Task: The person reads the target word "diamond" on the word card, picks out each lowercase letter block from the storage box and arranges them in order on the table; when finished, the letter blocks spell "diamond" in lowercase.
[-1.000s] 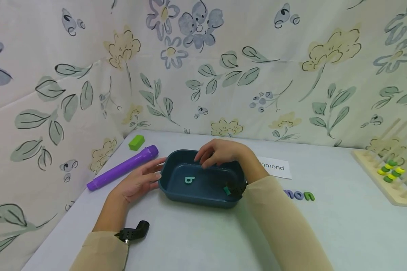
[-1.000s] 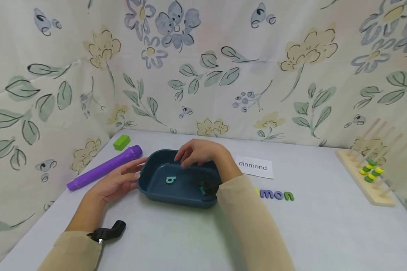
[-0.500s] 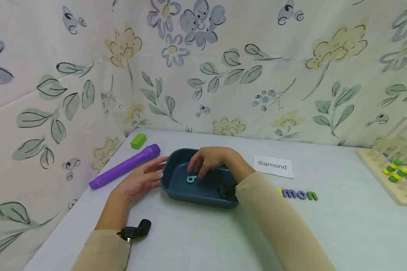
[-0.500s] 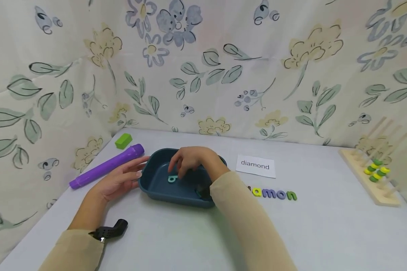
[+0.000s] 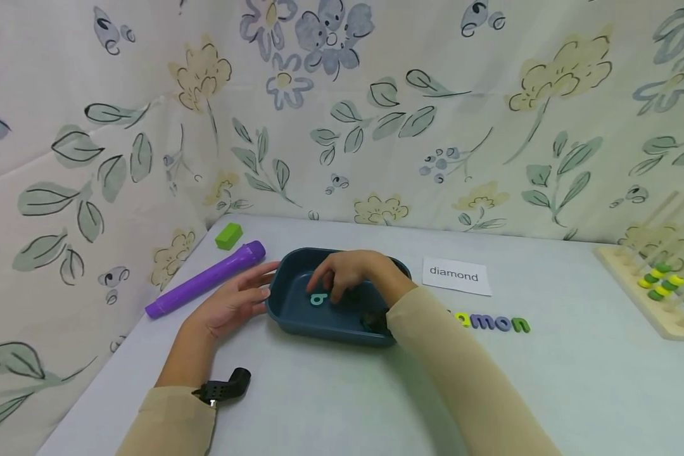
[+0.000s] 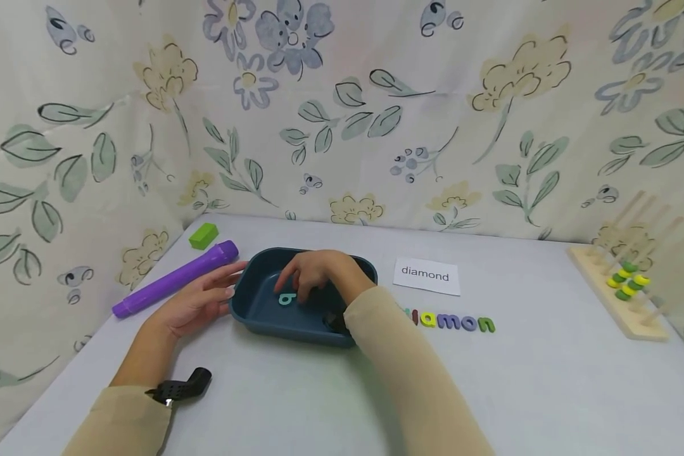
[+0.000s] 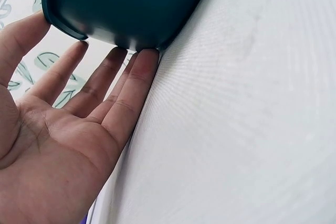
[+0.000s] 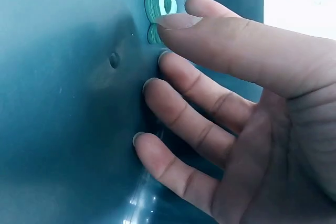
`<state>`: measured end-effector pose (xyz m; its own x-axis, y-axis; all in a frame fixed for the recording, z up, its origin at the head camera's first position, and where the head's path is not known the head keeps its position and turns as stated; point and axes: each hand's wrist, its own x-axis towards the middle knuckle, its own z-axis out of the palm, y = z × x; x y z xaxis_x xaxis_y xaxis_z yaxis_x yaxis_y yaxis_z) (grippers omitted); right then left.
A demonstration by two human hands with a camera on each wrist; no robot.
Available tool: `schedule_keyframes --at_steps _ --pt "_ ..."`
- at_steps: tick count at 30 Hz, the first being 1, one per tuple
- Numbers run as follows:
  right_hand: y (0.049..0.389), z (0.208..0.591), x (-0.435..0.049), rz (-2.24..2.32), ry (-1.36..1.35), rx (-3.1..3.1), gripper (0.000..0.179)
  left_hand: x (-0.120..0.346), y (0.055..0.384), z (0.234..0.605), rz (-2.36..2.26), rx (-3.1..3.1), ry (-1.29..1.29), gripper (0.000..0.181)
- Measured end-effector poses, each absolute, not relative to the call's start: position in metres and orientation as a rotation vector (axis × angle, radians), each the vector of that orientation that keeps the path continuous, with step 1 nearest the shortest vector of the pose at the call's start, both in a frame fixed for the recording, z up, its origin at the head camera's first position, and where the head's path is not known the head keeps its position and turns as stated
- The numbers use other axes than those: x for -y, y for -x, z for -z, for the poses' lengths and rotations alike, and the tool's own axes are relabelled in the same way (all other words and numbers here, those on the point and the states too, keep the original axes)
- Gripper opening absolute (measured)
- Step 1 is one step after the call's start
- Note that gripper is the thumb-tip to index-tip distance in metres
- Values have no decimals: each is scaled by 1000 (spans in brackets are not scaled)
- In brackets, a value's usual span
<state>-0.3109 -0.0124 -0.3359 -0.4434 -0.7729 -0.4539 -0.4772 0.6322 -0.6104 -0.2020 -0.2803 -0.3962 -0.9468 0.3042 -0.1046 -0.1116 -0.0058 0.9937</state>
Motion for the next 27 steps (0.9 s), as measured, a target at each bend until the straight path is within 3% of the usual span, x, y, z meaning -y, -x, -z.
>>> schedule_keyframes --at_steps 27 --pt "308 340 19 410 915 -2153 31 282 202 398 -2044 -1979 -175 63"
